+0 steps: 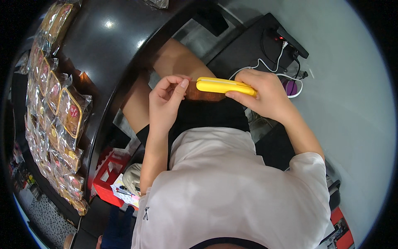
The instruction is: The person seals multiple pre-packaged food trays using a yellow handheld heat sealer. They pick up each tray, press the sealer along the plastic edges, and place the sealed tray back on the table. The process is repeated for many trays arranged on the table.
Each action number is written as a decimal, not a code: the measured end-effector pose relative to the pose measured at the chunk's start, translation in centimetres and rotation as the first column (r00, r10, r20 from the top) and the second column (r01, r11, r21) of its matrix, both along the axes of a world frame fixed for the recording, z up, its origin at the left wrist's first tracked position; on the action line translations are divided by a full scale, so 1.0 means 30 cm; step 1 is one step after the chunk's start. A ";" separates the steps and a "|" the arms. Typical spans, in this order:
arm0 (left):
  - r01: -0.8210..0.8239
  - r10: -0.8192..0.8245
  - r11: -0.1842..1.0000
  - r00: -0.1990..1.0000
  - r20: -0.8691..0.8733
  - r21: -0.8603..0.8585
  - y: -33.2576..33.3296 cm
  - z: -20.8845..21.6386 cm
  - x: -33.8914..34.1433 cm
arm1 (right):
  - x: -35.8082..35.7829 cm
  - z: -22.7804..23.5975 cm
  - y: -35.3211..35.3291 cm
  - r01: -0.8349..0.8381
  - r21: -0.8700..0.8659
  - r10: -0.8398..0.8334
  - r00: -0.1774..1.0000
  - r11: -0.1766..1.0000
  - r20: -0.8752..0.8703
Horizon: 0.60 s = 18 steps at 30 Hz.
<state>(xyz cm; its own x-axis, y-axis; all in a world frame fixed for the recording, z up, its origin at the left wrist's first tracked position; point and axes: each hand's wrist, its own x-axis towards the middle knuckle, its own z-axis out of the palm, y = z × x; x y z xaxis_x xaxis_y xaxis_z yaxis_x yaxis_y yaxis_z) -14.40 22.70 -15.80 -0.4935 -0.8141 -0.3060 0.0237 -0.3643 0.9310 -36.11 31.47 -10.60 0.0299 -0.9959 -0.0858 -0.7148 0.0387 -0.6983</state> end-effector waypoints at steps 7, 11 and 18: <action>0.026 -0.025 0.999 1.000 0.012 -0.041 -0.001 -0.027 0.014 | 0.000 -0.002 -0.001 -0.001 0.026 0.002 1.000 1.000 -0.019; 0.035 -0.033 0.999 0.999 0.035 -0.033 -0.003 -0.013 0.012 | 0.001 -0.006 0.002 0.013 0.021 -0.013 1.000 1.000 0.005; 0.020 -0.020 0.998 1.000 0.015 -0.056 0.002 -0.022 -0.008 | -0.063 -0.082 0.025 0.104 0.261 -0.203 0.899 0.960 0.388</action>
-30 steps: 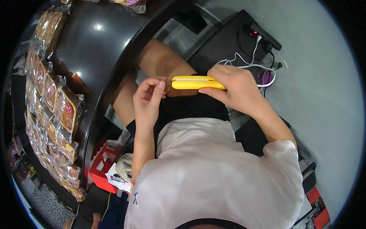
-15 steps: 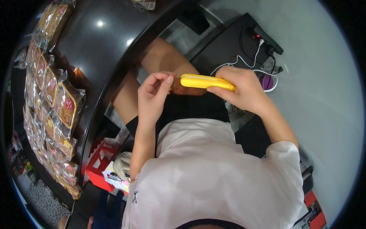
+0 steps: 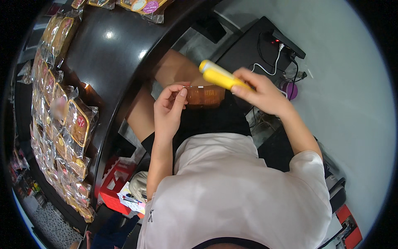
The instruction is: The person seals multiple pre-packaged food trays using a yellow handheld heat sealer. They pick up each tray, press the sealer along the plastic edges, and place the sealed tray back on the table. The process is repeated for many trays arranged on the table.
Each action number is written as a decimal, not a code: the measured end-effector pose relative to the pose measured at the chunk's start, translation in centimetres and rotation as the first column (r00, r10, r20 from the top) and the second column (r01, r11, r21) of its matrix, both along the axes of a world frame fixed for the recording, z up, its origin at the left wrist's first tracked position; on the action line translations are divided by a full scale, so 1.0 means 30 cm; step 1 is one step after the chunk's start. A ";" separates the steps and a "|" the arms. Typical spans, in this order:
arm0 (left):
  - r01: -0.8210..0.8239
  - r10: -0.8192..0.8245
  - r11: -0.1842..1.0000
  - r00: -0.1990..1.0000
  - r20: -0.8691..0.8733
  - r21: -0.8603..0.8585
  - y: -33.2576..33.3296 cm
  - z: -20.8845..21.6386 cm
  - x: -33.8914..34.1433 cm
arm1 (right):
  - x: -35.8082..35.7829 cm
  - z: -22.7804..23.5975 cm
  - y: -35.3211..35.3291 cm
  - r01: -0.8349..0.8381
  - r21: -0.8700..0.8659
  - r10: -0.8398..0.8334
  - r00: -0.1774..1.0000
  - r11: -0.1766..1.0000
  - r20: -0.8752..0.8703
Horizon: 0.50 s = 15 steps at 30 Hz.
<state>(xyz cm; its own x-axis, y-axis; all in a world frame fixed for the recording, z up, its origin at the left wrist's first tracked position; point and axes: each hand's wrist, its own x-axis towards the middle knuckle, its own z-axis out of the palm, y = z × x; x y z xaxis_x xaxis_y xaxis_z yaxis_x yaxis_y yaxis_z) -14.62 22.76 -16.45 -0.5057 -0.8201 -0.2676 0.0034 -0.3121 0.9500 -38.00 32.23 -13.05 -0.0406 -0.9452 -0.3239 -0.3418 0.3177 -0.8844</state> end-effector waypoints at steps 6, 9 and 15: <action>0.130 -0.132 0.989 0.991 -0.017 -0.063 -0.014 -0.022 0.004 | -0.006 -0.054 -0.027 0.126 -0.041 -0.115 0.969 0.991 0.217; 0.205 -0.214 0.964 0.976 -0.033 -0.169 -0.023 0.015 0.032 | 0.077 0.013 -0.068 0.223 0.005 -0.213 0.925 0.975 0.316; 0.359 -0.410 0.783 0.912 0.012 -0.508 -0.060 0.111 0.075 | 0.204 0.013 -0.058 0.159 0.003 -0.150 0.925 0.987 0.350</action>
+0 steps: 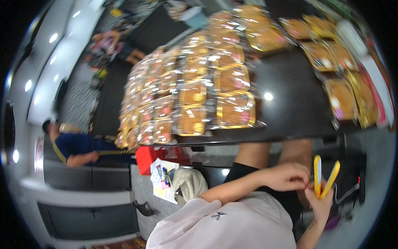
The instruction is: The person seals multiple pre-packaged food trays using a yellow handheld heat sealer. They pick up each tray, press the sealer along the plastic edges, and place the sealed tray back on the table. The process is repeated for many trays arranged on the table.
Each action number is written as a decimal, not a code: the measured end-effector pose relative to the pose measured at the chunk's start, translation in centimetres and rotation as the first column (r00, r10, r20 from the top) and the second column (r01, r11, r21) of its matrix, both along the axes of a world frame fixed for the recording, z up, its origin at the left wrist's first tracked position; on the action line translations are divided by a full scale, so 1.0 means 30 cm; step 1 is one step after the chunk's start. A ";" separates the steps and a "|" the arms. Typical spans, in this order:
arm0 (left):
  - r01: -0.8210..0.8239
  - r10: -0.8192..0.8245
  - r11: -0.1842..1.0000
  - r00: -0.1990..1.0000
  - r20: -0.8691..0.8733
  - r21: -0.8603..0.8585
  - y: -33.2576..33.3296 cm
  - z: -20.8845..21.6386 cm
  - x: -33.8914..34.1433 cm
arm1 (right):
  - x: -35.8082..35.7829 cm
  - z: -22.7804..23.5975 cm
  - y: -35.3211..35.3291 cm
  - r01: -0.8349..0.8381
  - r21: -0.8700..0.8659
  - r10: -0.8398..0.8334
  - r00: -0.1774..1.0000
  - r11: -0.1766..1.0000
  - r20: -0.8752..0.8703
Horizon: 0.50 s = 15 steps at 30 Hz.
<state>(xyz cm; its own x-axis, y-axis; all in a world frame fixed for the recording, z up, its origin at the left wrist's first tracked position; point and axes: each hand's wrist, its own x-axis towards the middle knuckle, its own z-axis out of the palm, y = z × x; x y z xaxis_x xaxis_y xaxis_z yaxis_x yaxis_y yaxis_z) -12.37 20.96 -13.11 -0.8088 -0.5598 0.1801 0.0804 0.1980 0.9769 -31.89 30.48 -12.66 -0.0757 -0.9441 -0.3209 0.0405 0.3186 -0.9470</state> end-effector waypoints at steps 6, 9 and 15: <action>0.043 -0.043 0.999 0.999 -0.030 0.017 0.010 0.029 0.036 | 0.058 0.067 -0.014 0.052 0.146 -0.033 0.991 0.988 -0.130; 0.032 -0.031 0.999 0.999 -0.014 0.016 0.033 -0.014 0.012 | 0.042 0.016 0.014 0.072 0.168 -0.051 0.991 0.983 -0.126; -0.072 0.062 0.917 0.997 0.037 0.391 0.051 0.018 -0.023 | 0.006 -0.043 -0.006 0.113 0.161 -0.109 0.994 0.980 -0.031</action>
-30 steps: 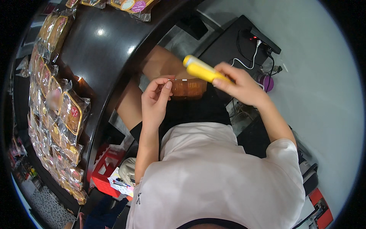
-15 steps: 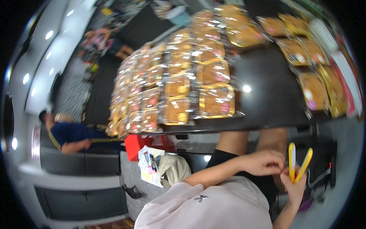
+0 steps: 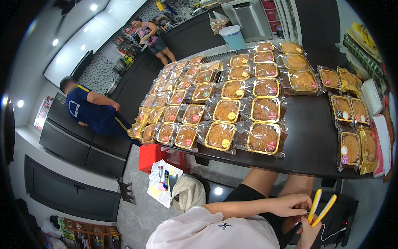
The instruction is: The person seals multiple pre-packaged food trays using a yellow handheld heat sealer. They pick up each tray, press the sealer along the plastic edges, and place the sealed tray back on the table. The process is repeated for many trays arranged on the table.
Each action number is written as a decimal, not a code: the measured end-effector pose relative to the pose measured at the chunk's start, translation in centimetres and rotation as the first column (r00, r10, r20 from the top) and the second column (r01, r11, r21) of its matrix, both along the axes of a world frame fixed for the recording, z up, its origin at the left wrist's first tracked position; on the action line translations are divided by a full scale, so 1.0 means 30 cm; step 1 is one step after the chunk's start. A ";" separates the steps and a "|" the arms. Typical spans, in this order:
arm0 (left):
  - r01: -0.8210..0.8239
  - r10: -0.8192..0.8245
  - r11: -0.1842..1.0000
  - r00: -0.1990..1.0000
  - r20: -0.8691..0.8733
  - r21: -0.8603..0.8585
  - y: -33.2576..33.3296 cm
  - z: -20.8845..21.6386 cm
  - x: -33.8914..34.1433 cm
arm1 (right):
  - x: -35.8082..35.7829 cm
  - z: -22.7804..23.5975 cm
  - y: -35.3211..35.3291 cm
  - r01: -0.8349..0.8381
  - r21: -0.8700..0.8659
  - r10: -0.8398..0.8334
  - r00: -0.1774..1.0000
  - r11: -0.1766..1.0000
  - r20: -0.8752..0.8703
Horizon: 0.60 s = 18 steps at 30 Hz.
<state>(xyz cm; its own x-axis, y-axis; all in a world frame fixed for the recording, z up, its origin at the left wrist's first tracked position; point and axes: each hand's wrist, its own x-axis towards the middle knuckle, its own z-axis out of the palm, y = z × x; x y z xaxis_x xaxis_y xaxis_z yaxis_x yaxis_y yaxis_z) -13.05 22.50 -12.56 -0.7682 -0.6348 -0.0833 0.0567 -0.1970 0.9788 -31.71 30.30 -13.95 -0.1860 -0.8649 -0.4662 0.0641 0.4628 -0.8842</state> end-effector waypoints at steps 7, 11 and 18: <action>-0.276 0.350 0.776 0.936 0.023 -0.567 0.140 -0.022 0.042 | 0.052 -0.020 0.030 0.387 0.051 -0.388 0.895 0.921 0.220; -0.331 0.421 0.784 0.905 0.057 -0.525 0.136 -0.082 0.028 | 0.098 -0.027 0.046 0.462 0.033 -0.456 0.858 0.886 0.237; -0.335 0.427 0.753 0.904 0.033 -0.566 0.128 -0.088 0.028 | 0.056 -0.045 0.065 0.409 0.015 -0.402 0.890 0.913 0.216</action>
<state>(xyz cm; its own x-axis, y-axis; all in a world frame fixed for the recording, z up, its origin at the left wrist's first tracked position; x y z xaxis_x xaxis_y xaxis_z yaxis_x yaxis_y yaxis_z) -12.20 26.34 -15.21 -0.4597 -0.8476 0.2651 -0.1437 0.3655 0.9197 -30.03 32.25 -15.28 -0.4241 -0.7497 -0.5080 0.4260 0.3299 -0.8424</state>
